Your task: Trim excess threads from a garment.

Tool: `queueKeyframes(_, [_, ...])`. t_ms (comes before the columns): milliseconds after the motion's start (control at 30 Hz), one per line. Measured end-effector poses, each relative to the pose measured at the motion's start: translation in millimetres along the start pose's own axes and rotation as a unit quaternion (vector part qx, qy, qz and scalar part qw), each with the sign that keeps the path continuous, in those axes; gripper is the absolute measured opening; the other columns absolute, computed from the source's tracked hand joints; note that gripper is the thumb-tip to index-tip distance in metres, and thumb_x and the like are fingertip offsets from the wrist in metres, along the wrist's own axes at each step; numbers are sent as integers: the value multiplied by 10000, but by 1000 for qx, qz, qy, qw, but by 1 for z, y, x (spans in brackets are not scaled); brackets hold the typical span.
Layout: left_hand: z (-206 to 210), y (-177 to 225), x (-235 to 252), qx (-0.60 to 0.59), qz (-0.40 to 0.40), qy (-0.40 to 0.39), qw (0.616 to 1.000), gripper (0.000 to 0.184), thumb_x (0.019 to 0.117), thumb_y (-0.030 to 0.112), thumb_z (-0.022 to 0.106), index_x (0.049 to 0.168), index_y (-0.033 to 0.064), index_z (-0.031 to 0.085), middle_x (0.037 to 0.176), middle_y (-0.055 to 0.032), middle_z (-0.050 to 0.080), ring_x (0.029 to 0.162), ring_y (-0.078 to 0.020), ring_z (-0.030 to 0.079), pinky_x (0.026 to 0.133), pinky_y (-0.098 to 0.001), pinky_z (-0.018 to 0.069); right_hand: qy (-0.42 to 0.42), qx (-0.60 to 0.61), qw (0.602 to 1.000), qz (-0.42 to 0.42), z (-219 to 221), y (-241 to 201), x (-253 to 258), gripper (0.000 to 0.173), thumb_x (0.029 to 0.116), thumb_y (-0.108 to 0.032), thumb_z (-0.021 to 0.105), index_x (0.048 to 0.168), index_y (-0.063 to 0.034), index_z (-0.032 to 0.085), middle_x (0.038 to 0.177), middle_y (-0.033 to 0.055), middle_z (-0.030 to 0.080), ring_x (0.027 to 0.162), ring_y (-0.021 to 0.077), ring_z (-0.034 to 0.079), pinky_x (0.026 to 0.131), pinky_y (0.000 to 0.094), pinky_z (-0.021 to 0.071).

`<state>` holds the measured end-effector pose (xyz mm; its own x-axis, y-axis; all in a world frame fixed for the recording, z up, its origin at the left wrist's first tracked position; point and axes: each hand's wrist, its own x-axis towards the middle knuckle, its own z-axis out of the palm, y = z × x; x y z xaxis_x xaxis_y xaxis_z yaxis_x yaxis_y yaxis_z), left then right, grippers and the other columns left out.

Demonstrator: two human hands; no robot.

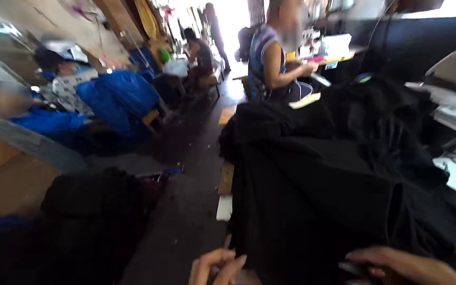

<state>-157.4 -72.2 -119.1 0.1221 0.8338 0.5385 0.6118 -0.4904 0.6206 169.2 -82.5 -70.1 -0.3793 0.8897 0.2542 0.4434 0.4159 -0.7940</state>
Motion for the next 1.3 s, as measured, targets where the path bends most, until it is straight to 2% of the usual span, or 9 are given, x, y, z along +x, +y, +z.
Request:
queueKeyframes(133, [-6, 34, 21, -54, 27, -3, 998, 156, 1018, 75, 576, 1073, 63, 722, 1093, -60, 653, 1068, -11, 601, 941, -139, 496, 25, 191, 978, -74, 12, -17, 20, 431, 1079, -382, 506, 1143, 11, 671, 874, -3, 637, 756, -81, 517, 667, 103, 421])
queueKeyframes(267, [21, 38, 27, -61, 8, -59, 996, 201, 1015, 75, 561, 1093, 88, 746, 1099, -54, 716, 1015, -76, 663, 1001, -402, 477, 41, 269, 960, -70, 58, -10, 44, 354, 1080, -322, 521, 1011, -10, 672, 805, -46, 625, 689, -89, 504, 612, 101, 412])
queueKeyframes(367, [34, 24, 21, -36, -34, -91, 995, 171, 990, 171, 649, 1082, 61, 742, 1126, -71, 712, 969, -87, 693, 898, -316, 587, 119, 254, 960, -12, 74, 25, 47, 287, 1066, -349, 536, 965, -131, 694, 701, -158, 545, 599, -119, 452, 535, 78, 374])
queueKeyframes(433, [36, 15, 15, -20, -60, -96, 993, 254, 946, 314, 724, 1022, 71, 733, 1121, -58, 706, 988, -105, 684, 1019, -444, 492, 141, 293, 945, 21, 70, 44, 40, 314, 1068, -423, 514, 939, -210, 705, 662, -184, 509, 550, -111, 420, 493, 80, 342])
queueKeyframes(533, [38, 12, 11, 13, -77, -91, 993, 458, 861, 527, 760, 951, 78, 736, 1071, -55, 686, 970, -116, 657, 1098, -506, 387, 128, 338, 932, 28, 63, 49, 33, 328, 1068, -444, 502, 931, -221, 699, 673, -176, 514, 551, -104, 420, 489, 78, 334])
queueKeyframes(667, [59, 23, 10, 57, -70, -36, 995, 383, 825, 448, 799, 868, 71, 742, 1042, -109, 658, 915, -176, 627, 801, -293, 523, 126, 325, 937, 12, 66, 48, 35, 301, 1070, -413, 514, 928, -217, 692, 664, -176, 495, 552, -113, 409, 493, 67, 322])
queueKeyframes(800, [57, 19, 8, -29, -94, -43, 994, 184, 935, 214, 694, 838, 63, 734, 1079, -95, 646, 957, -118, 621, 839, -244, 529, 118, 263, 957, -6, 67, 49, 32, 292, 1066, -403, 530, 939, -193, 687, 672, -174, 510, 574, -128, 422, 515, 57, 335])
queueKeyframes(967, [39, 7, 11, -107, -129, -81, 983, 239, 1005, 314, 587, 885, 137, 694, 1080, 28, 657, 1015, -33, 602, 974, -319, 468, 106, -29, 992, -64, 90, 48, 27, 402, 997, -440, 635, 861, -63, 657, 673, 17, 569, 574, 34, 487, 497, 190, 382])
queueKeyframes(1300, [43, 1, 9, -115, -128, -54, 984, 238, 964, 383, 640, 830, 200, 711, 1060, 69, 656, 1065, -61, 586, 998, -353, 437, 178, -204, 957, -104, 114, 41, 38, 417, 1008, -406, 566, 727, -104, 618, 601, 15, 542, 481, 100, 483, 412, 252, 334])
